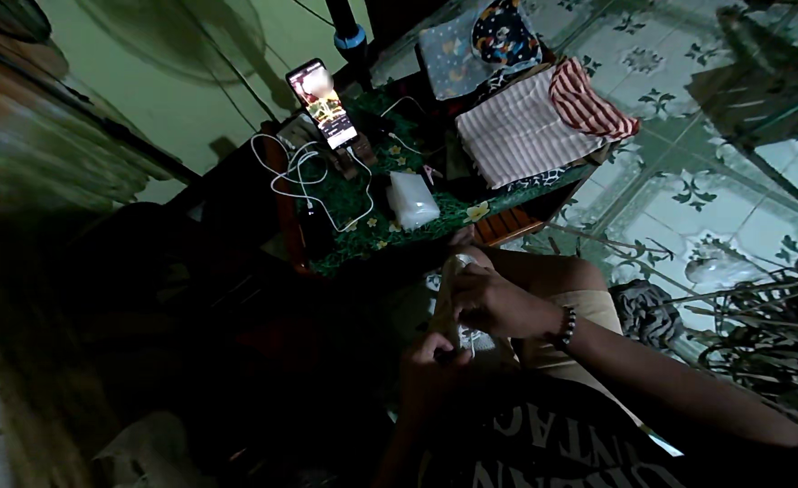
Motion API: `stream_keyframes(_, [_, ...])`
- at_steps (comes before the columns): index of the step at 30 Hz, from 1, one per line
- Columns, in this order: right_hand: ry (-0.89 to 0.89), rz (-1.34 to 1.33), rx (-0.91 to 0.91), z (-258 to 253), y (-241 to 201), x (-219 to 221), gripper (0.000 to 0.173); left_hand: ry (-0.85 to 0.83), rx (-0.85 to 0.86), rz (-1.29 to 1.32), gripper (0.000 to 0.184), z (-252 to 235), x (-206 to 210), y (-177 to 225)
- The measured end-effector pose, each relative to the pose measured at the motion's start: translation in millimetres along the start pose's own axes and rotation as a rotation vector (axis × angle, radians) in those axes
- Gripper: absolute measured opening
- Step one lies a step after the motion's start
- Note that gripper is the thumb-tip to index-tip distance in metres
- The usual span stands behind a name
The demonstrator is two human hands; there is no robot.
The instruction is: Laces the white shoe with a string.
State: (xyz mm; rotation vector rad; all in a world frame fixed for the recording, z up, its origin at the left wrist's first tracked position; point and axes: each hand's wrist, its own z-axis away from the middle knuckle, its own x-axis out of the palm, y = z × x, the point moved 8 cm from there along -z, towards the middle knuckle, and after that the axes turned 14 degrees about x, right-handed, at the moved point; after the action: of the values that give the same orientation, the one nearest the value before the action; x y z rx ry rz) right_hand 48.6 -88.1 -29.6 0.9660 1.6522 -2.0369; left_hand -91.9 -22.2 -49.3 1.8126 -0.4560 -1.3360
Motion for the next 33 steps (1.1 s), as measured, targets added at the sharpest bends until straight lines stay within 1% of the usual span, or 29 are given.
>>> stream_keyframes(4, [0.011,0.0,-0.022,0,0,-3,0.005,0.024,0.035,0.001,0.019,1,1,-1])
stream_keyframes(11, [-0.005,-0.02,-0.02,-2,3,-1,0.007,0.012,0.006,0.115,0.013,1,2,-3])
stream_keyframes(13, [-0.009,-0.013,-0.025,-1,2,-2,0.007,0.009,0.005,0.109,0.013,1,2,-4])
stream_keyframes(16, [-0.034,-0.006,-0.037,0,0,-2,0.012,0.008,0.003,0.104,0.013,2,3,-5])
stream_keyframes(19, [-0.046,-0.006,-0.063,-1,-2,-1,0.009,0.01,0.001,0.128,0.013,3,2,-5])
stream_keyframes(25, [-0.072,0.037,-0.06,-2,-2,2,0.012,0.104,0.098,0.233,0.012,-3,-14,-5])
stream_keyframes(28, [-0.091,0.069,-0.04,-4,-4,4,0.014,0.134,0.14,0.322,0.017,-7,-18,-6])
stream_keyframes(30, [-0.102,0.085,-0.03,-4,-5,4,0.014,0.129,0.128,0.344,0.023,-8,-19,-7])
stream_keyframes(31, [-0.104,0.089,-0.025,-5,-6,4,0.014,0.121,0.123,0.34,0.023,-9,-19,-8])
stream_keyframes(33, [-0.098,0.104,-0.02,-6,-7,1,0.012,0.11,0.126,0.326,0.017,-9,-19,-10])
